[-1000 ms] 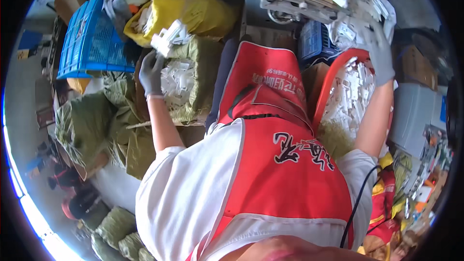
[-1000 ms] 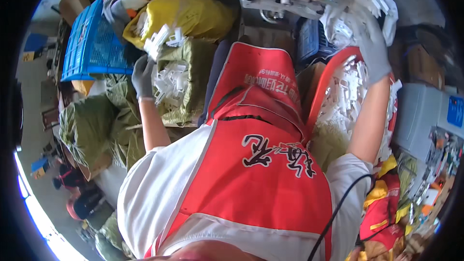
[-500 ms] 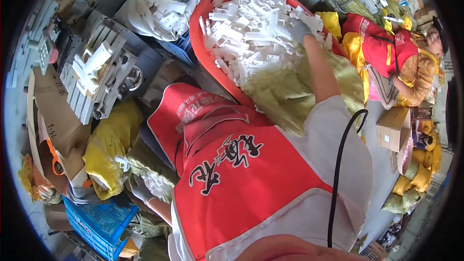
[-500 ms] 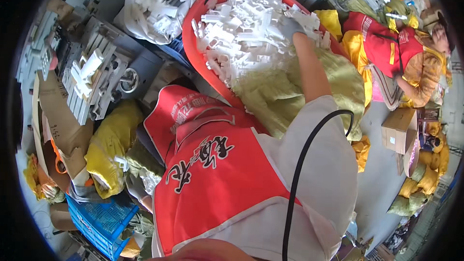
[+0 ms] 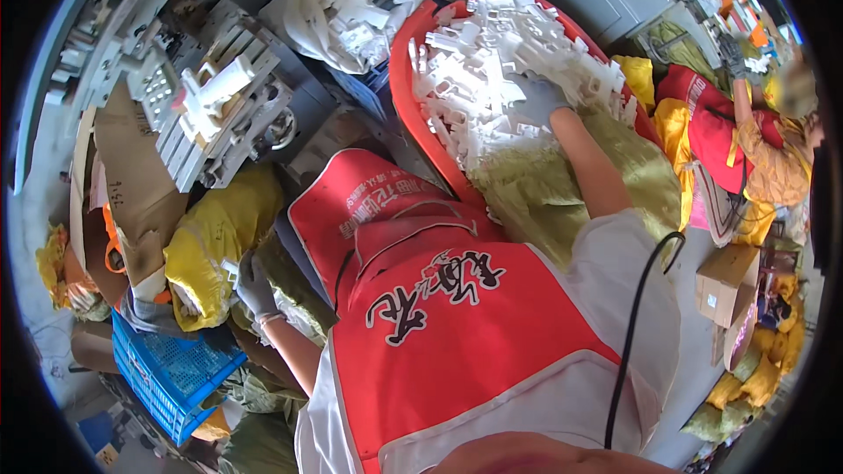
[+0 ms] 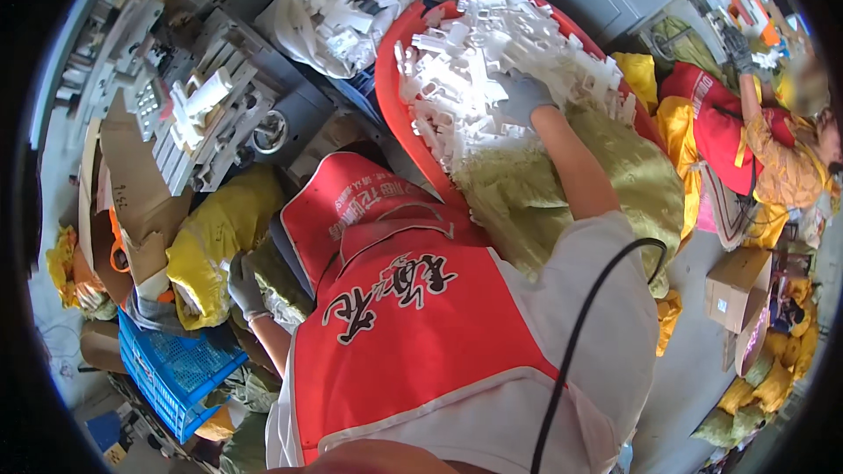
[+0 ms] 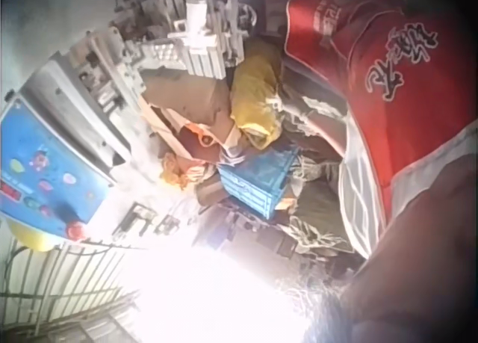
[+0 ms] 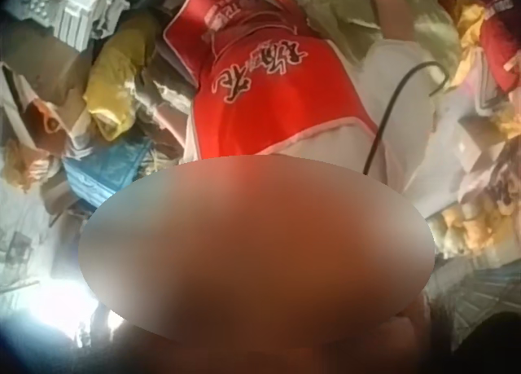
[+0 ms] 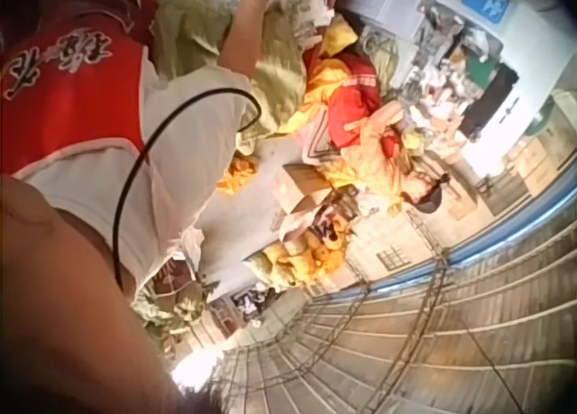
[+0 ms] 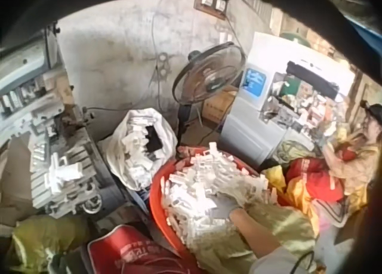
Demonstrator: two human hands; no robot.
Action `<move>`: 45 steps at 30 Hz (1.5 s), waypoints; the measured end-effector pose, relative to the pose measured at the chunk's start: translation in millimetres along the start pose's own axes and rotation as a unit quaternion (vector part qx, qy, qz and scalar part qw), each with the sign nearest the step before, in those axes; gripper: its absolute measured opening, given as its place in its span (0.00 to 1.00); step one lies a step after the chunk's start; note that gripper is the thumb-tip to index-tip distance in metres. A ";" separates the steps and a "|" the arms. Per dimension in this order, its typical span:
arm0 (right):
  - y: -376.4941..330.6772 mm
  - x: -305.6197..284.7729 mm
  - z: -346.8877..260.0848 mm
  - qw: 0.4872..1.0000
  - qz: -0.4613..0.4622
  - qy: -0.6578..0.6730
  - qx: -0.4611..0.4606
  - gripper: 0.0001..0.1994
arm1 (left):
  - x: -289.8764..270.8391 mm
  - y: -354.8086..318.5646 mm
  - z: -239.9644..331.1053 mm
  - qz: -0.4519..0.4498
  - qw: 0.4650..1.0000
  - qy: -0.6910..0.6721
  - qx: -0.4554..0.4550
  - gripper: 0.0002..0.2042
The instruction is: The person picks up plastic toy parts from a tray, positions them onto a printing machine to be stamped, and removes the printed parts before placing them into bags and containers.
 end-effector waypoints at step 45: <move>126.1 -171.7 -348.4 0.786 0.204 0.230 -0.536 0.24 | -51.4 47.8 20.5 0.195 0.942 -0.271 -0.044 0.14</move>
Point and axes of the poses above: each hand's wrist, its own y-axis towards the middle knuckle, its own x-axis out of the palm, z = x × y, the point moved 1 cm from there along y, towards the middle knuckle, and after that the axes turned 14 degrees about z, right-handed, at the moved point
